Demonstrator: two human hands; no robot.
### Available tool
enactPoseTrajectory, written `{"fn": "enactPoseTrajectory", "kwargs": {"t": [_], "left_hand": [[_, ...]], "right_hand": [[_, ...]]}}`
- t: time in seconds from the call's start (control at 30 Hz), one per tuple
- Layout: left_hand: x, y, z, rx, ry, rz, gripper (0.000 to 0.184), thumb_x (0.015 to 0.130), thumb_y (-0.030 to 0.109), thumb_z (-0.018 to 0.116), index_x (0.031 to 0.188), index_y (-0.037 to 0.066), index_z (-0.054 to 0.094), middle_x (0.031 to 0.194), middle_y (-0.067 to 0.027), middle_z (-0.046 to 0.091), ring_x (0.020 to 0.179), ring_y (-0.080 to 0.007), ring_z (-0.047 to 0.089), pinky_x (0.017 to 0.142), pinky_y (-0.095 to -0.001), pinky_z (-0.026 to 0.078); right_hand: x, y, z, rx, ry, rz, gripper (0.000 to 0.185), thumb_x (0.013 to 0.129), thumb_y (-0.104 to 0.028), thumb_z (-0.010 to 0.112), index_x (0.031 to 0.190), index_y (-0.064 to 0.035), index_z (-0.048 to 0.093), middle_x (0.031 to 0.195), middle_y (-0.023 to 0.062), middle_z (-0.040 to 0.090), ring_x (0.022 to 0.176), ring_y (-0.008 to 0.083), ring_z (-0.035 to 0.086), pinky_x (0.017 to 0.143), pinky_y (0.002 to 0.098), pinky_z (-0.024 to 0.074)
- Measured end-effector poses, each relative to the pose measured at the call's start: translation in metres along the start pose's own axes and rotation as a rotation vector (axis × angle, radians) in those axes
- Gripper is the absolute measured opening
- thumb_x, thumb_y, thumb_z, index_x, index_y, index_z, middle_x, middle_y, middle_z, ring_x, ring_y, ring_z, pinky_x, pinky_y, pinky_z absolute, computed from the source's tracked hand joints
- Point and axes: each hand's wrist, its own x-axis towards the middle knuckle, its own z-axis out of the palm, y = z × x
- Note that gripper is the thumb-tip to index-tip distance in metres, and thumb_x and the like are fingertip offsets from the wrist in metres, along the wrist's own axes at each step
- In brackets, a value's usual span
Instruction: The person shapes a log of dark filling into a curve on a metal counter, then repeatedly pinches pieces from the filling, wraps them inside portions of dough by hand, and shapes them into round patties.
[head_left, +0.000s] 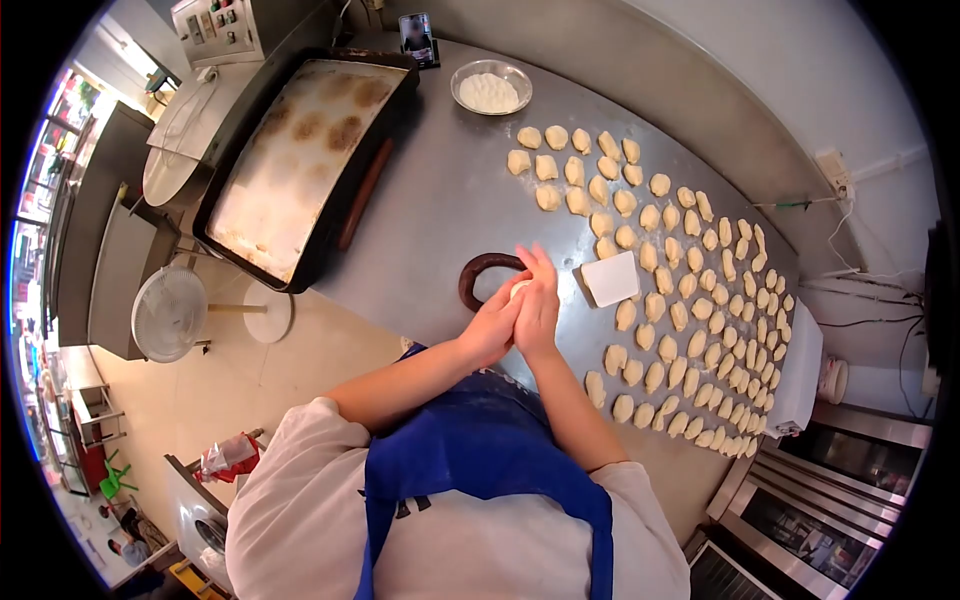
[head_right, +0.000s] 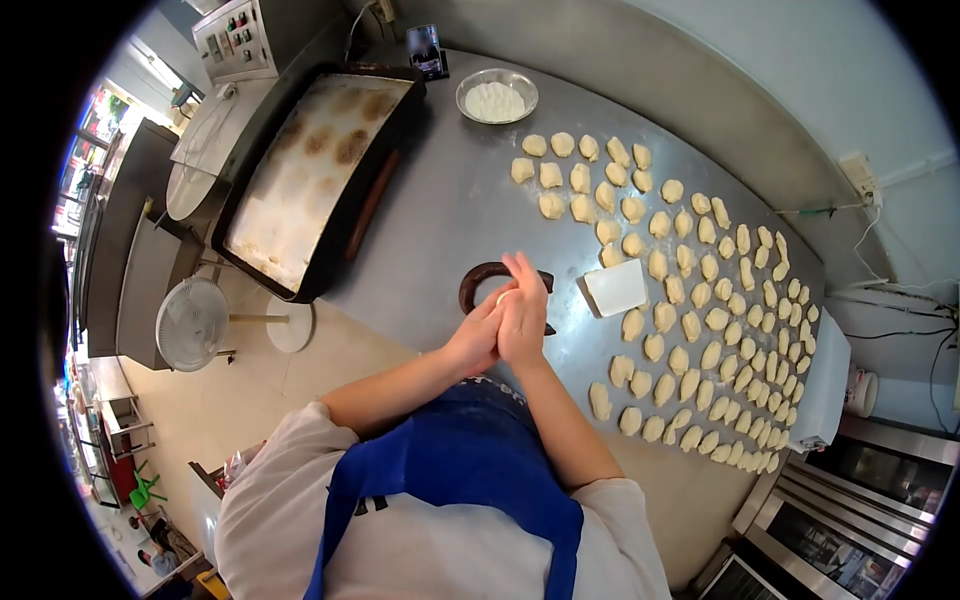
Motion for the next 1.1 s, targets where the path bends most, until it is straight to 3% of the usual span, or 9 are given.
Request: {"fn": "enactPoseTrajectory", "kwargs": {"t": [0.13, 0.27, 0.37, 0.5, 0.53, 0.73, 0.87, 0.97, 1.1], "left_hand": [[0.01, -0.012, -0.027, -0.011, 0.071, -0.149, 0.048, 0.103, 0.043, 0.047, 0.134, 0.006, 0.048, 0.127, -0.0069, 0.058, 0.118, -0.0193, 0.055, 0.101, -0.0352, 0.045], [0.005, -0.002, -0.033, -0.119, 0.103, -0.231, 0.061, 0.101, 0.06, 0.035, 0.134, 0.01, 0.05, 0.128, -0.0064, 0.058, 0.12, -0.021, 0.055, 0.102, -0.0394, 0.044], [0.011, -0.014, -0.057, -0.05, 0.096, -0.21, 0.065, 0.1, 0.064, 0.032, 0.136, 0.012, 0.049, 0.133, -0.0066, 0.055, 0.123, -0.0214, 0.053, 0.103, -0.0409, 0.043], [0.006, -0.025, -0.042, -0.002, 0.24, -0.311, 0.066, 0.099, 0.066, 0.032, 0.139, 0.016, 0.045, 0.144, -0.007, 0.045, 0.131, -0.0222, 0.047, 0.106, -0.0432, 0.039], [-0.002, -0.021, -0.032, 0.003, 0.24, -0.333, 0.06, 0.101, 0.057, 0.04, 0.142, 0.013, 0.042, 0.15, -0.0077, 0.037, 0.135, -0.022, 0.042, 0.108, -0.0403, 0.038], [0.004, -0.036, -0.081, 0.201, -0.22, -0.565, 0.044, 0.1, 0.03, 0.057, 0.135, 0.003, 0.05, 0.129, -0.0079, 0.058, 0.123, -0.0186, 0.054, 0.1, -0.0333, 0.045], [0.017, -0.048, -0.076, 0.378, -0.05, -0.559, 0.038, 0.1, 0.024, 0.057, 0.13, 0.001, 0.056, 0.125, -0.0089, 0.06, 0.107, -0.0153, 0.058, 0.091, -0.0343, 0.049], [0.021, -0.064, -0.069, 1.08, -0.114, -0.148, 0.057, 0.094, 0.026, 0.06, 0.142, -0.001, 0.043, 0.114, -0.0145, 0.065, 0.097, -0.0228, 0.063, 0.085, -0.0379, 0.052], [0.039, -0.077, -0.067, 1.732, -0.258, -0.089, 0.086, 0.086, 0.025, 0.064, 0.154, 0.003, 0.017, 0.097, -0.023, 0.068, 0.088, -0.0354, 0.066, 0.081, -0.0445, 0.053]], "right_hand": [[-0.017, 0.004, -0.009, 0.006, -0.156, 0.167, 0.036, 0.097, -0.01, 0.041, 0.124, 0.0017, 0.061, 0.112, 0.0198, 0.068, 0.105, 0.0321, 0.065, 0.096, 0.0422, 0.0464], [-0.035, 0.035, 0.004, -0.39, -0.111, -0.347, 0.029, 0.093, -0.015, 0.052, 0.118, -0.0099, 0.065, 0.136, 0.0139, 0.056, 0.127, 0.0327, 0.051, 0.105, 0.0563, 0.033], [-0.037, 0.022, 0.003, -0.297, -0.186, -0.185, 0.022, 0.093, -0.016, 0.051, 0.107, -0.0096, 0.067, 0.134, 0.0136, 0.058, 0.13, 0.0332, 0.049, 0.107, 0.0551, 0.0317], [-0.028, 0.038, -0.01, -0.457, -0.379, 0.233, 0.03, 0.096, -0.021, 0.043, 0.097, -0.0035, 0.067, 0.094, 0.0168, 0.068, 0.095, 0.0365, 0.064, 0.079, 0.0468, 0.0494], [-0.04, 0.061, -0.006, -0.402, -0.314, 0.041, 0.033, 0.097, -0.022, 0.042, 0.091, -0.0049, 0.069, 0.076, 0.0155, 0.065, 0.076, 0.0383, 0.063, 0.067, 0.0468, 0.0492], [-0.057, 0.094, -0.043, -0.123, -0.281, 0.101, 0.033, 0.097, -0.026, 0.046, 0.097, -0.0035, 0.07, 0.088, 0.0165, 0.066, 0.085, 0.0341, 0.063, 0.079, 0.0423, 0.0503], [-0.056, 0.112, -0.084, -0.716, -0.154, -0.064, 0.033, 0.081, -0.02, 0.071, 0.11, -0.0047, 0.065, 0.1, 0.0095, 0.064, 0.096, 0.0314, 0.06, 0.086, 0.0424, 0.0482], [-0.06, 0.131, -0.093, -0.718, -0.367, -0.112, 0.034, 0.078, -0.02, 0.074, 0.107, -0.0044, 0.066, 0.098, 0.0086, 0.063, 0.094, 0.0307, 0.059, 0.083, 0.0411, 0.0495], [-0.054, 0.131, -0.092, -0.82, -0.465, -0.13, 0.026, 0.075, -0.019, 0.075, 0.096, -0.0048, 0.067, 0.092, 0.0085, 0.062, 0.091, 0.0289, 0.06, 0.08, 0.0398, 0.0507]]}}
